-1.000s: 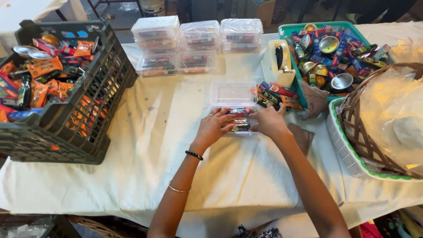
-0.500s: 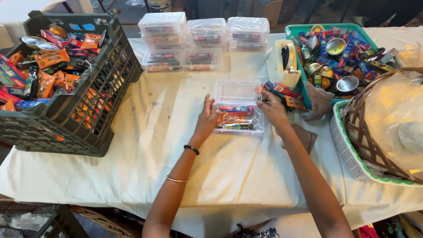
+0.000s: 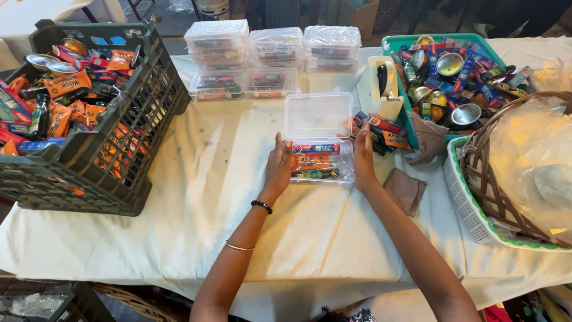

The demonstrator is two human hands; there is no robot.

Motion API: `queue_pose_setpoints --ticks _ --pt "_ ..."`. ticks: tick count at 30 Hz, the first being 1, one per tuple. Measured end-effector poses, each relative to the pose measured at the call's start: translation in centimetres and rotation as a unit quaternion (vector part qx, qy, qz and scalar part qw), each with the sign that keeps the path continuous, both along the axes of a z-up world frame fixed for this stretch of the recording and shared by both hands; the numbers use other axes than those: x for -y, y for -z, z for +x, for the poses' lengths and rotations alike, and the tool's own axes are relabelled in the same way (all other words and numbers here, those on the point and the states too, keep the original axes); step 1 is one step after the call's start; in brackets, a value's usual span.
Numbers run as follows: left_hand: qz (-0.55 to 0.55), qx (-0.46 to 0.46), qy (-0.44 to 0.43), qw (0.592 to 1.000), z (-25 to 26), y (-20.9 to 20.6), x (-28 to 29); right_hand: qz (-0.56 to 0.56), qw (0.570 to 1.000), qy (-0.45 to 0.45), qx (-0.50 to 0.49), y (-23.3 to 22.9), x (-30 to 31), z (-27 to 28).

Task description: Packing various snack packets into small plastic containers and then placing them into a larger crate.

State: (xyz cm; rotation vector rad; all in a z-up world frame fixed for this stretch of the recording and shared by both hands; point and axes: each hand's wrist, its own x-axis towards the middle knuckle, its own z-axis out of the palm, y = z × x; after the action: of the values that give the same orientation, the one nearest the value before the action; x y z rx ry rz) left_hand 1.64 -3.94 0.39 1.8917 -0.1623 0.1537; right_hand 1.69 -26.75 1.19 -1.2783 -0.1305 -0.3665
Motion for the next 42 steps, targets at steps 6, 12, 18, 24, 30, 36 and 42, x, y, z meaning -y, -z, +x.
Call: queue_pose_setpoints --ticks 6,12,18,24,30,36,42 --pt "-0.067 -0.028 0.003 0.997 0.4 0.4 0.2 0.135 0.983 -0.122 0.020 2.2 1.0 0.8" --pt "-0.325 -0.086 0.158 0.928 1.7 1.0 -2.4 0.085 0.990 -0.114 -0.013 0.7 0.6 -0.3" --pt "-0.218 -0.094 0.185 0.954 2.4 1.3 -3.0 0.034 0.992 -0.117 -0.034 -1.3 0.5 -1.0" --pt "0.006 0.032 0.287 0.957 2.9 1.5 -5.3 -0.034 0.991 -0.120 -0.047 -1.1 0.8 -1.2" --pt "0.153 0.029 0.318 0.935 -0.5 -4.0 -5.3 -0.232 0.965 -0.121 0.013 0.1 2.0 -1.5" --pt "0.183 0.101 0.286 0.935 -0.4 -3.2 -4.9 -0.471 0.852 -0.220 0.058 -3.9 3.7 -2.8" --pt "0.179 0.087 0.276 0.940 -0.6 -3.5 -4.9 -0.603 0.766 -0.218 0.058 -5.6 3.1 -3.8"
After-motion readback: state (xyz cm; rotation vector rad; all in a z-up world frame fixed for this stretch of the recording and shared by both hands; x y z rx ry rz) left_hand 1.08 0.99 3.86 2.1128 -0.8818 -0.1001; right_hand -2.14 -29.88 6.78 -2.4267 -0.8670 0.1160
